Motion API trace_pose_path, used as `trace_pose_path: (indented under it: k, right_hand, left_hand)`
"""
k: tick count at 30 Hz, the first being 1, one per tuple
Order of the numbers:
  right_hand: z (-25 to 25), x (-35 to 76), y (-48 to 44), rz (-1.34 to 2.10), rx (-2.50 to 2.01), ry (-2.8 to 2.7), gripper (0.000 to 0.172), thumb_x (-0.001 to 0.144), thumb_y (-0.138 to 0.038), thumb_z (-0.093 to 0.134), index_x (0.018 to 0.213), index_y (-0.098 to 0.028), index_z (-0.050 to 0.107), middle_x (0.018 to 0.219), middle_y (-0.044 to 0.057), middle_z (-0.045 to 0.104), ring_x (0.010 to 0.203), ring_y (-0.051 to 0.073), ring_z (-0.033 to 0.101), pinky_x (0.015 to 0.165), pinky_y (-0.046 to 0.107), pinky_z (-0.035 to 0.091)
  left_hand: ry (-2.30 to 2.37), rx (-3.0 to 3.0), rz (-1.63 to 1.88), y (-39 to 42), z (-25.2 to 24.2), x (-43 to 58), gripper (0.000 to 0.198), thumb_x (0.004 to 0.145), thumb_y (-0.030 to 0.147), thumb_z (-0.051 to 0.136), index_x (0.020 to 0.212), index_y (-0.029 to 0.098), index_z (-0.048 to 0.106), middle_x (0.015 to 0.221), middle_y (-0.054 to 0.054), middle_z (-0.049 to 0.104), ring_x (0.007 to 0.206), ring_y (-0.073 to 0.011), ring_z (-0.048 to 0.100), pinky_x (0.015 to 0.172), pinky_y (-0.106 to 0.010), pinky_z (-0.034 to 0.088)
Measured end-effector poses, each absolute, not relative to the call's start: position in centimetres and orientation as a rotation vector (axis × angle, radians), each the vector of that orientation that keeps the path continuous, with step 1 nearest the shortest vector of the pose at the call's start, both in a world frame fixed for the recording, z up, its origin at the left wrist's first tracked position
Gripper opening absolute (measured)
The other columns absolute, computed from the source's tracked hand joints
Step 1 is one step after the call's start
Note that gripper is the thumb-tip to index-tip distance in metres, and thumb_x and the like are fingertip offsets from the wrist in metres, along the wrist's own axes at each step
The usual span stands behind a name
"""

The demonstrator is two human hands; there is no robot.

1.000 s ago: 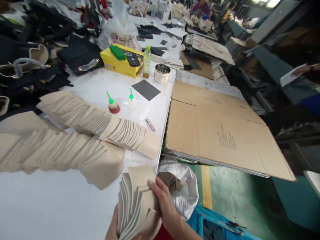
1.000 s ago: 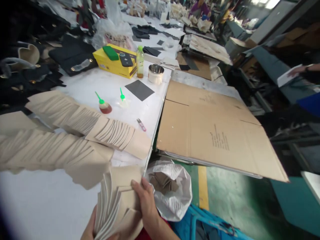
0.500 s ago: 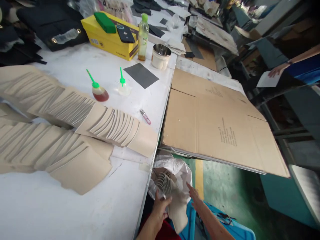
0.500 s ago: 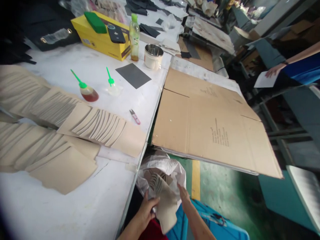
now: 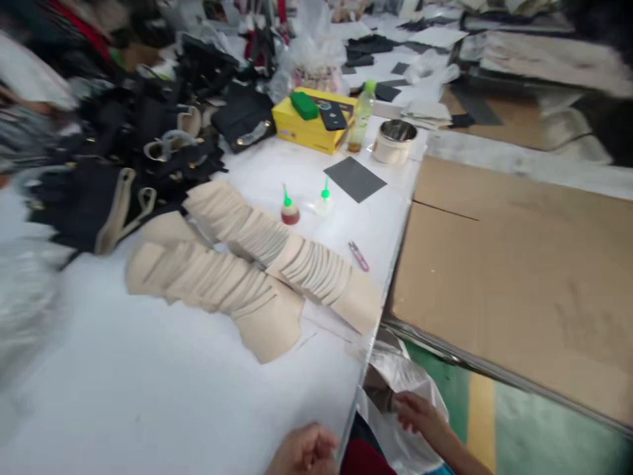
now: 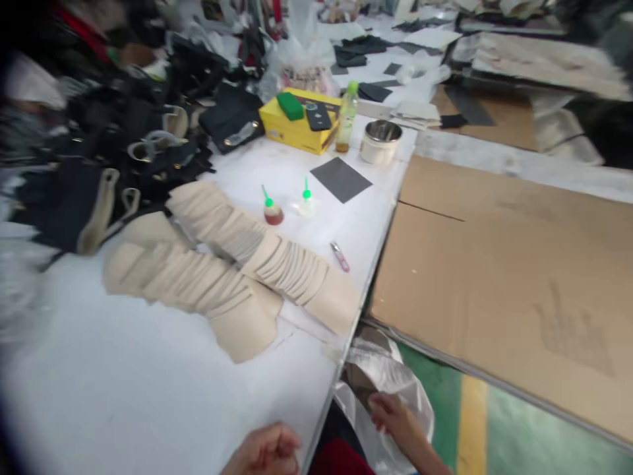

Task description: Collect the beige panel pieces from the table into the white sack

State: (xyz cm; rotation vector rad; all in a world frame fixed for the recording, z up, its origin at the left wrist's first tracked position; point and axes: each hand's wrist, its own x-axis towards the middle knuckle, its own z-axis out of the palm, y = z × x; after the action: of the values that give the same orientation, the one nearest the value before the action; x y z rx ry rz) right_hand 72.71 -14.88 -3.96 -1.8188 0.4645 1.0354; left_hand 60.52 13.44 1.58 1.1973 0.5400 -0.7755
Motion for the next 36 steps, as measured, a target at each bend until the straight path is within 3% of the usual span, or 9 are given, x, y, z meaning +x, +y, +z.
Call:
trace_pose_path:
  k: [1, 3, 6, 9, 14, 18, 23, 31, 36]
  right_hand:
    - [-2.4, 73.9, -12.8, 1.078, -1.786, 0.348, 0.047, 0.052, -0.063, 0.066, 0.074, -0.022, 0.069, 0.054, 0.003, 0.06, 0.051, 0.024, 0.056, 0.051, 0.035, 0.039]
    - [1.7, 76.3, -8.1, 1.125, -1.72, 0.111, 0.049, 0.063, -0.063, 0.063, 0.092, -0.024, 0.071, 0.064, 0.002, 0.063, 0.057, 0.024, 0.058, 0.055, 0.035, 0.044]
    - [8.2, 79.2, -0.8, 0.964, -1.819, -0.443, 0.034, 0.082, -0.05, 0.06, 0.108, -0.028, 0.067, 0.079, 0.002, 0.065, 0.074, 0.024, 0.06, 0.07, 0.035, 0.048]
    - [10.9, 81.4, 5.6, 0.8, -1.842, -0.718, 0.036, 0.079, -0.036, 0.062, 0.114, -0.029, 0.065, 0.105, 0.004, 0.065, 0.091, 0.026, 0.059, 0.081, 0.037, 0.048]
    - [7.2, 83.6, 11.3, 0.673, -2.004, -0.555, 0.055, 0.066, -0.029, 0.061, 0.12, -0.018, 0.055, 0.107, 0.01, 0.061, 0.094, 0.028, 0.058, 0.081, 0.042, 0.049]
    - [4.5, 83.4, 12.2, 0.662, -2.036, -0.498, 0.062, 0.06, -0.027, 0.064, 0.119, -0.016, 0.052, 0.108, 0.013, 0.061, 0.1, 0.03, 0.058, 0.089, 0.044, 0.046]
    - [3.3, 82.5, 12.2, 0.636, -2.02, -0.46, 0.062, 0.062, -0.029, 0.062, 0.122, -0.016, 0.049, 0.11, 0.013, 0.061, 0.101, 0.031, 0.059, 0.088, 0.045, 0.047]
    - [1.9, 81.7, 11.9, 0.559, -2.025, -0.469, 0.058, 0.067, -0.033, 0.059, 0.122, -0.018, 0.049, 0.117, 0.013, 0.058, 0.107, 0.031, 0.057, 0.092, 0.045, 0.046]
    - [0.9, 81.1, 12.4, 0.517, -2.062, -0.468, 0.061, 0.071, -0.036, 0.059, 0.126, -0.016, 0.046, 0.124, 0.016, 0.054, 0.115, 0.034, 0.052, 0.096, 0.049, 0.043]
  left_hand:
    - [0.567, 1.304, -0.664, 16.2, 3.4, 61.6, 0.044, 0.072, 0.056, 0.064, 0.092, 0.017, 0.061, 0.075, -0.003, 0.062, 0.066, -0.0166, 0.059, 0.06, -0.029, 0.045]
    - [0.708, 1.724, -0.271, 21.4, 7.0, 63.8, 0.033, 0.083, 0.043, 0.055, 0.107, 0.021, 0.059, 0.099, -0.007, 0.064, 0.093, -0.0216, 0.061, 0.078, -0.034, 0.05]
    - [0.82, 2.279, 0.255, 26.5, 10.5, 66.8, 0.044, 0.081, 0.026, 0.057, 0.124, 0.022, 0.05, 0.125, -0.01, 0.055, 0.117, -0.0276, 0.049, 0.097, -0.047, 0.045]
    - [0.671, 2.612, 0.265, 27.3, 10.9, 69.3, 0.049, 0.077, 0.013, 0.059, 0.125, 0.019, 0.051, 0.126, -0.01, 0.053, 0.121, -0.0286, 0.044, 0.101, -0.048, 0.042]
    - [0.679, 2.816, 0.136, 24.5, 8.4, 71.6, 0.062, 0.071, 0.006, 0.066, 0.129, 0.017, 0.049, 0.133, -0.011, 0.05, 0.127, -0.0315, 0.039, 0.103, -0.048, 0.035]
    - [0.791, 2.803, 0.181, 23.6, 7.2, 71.8, 0.056, 0.072, 0.008, 0.067, 0.125, 0.014, 0.05, 0.123, -0.011, 0.055, 0.116, -0.0291, 0.044, 0.102, -0.047, 0.031]
    - [0.848, 2.753, 0.165, 23.7, 7.5, 72.6, 0.059, 0.074, 0.009, 0.062, 0.13, 0.012, 0.044, 0.103, -0.008, 0.056, 0.1, -0.0272, 0.046, 0.09, -0.042, 0.035]
    - [0.885, 2.668, 0.07, 24.2, 7.7, 74.4, 0.065, 0.07, 0.006, 0.059, 0.132, 0.01, 0.042, 0.107, -0.011, 0.054, 0.102, -0.0294, 0.044, 0.086, -0.042, 0.035]
    - [0.973, 2.623, 0.082, 24.2, 6.9, 74.5, 0.075, 0.07, 0.005, 0.058, 0.139, 0.003, 0.031, 0.109, -0.013, 0.053, 0.103, -0.0305, 0.043, 0.087, -0.043, 0.035]
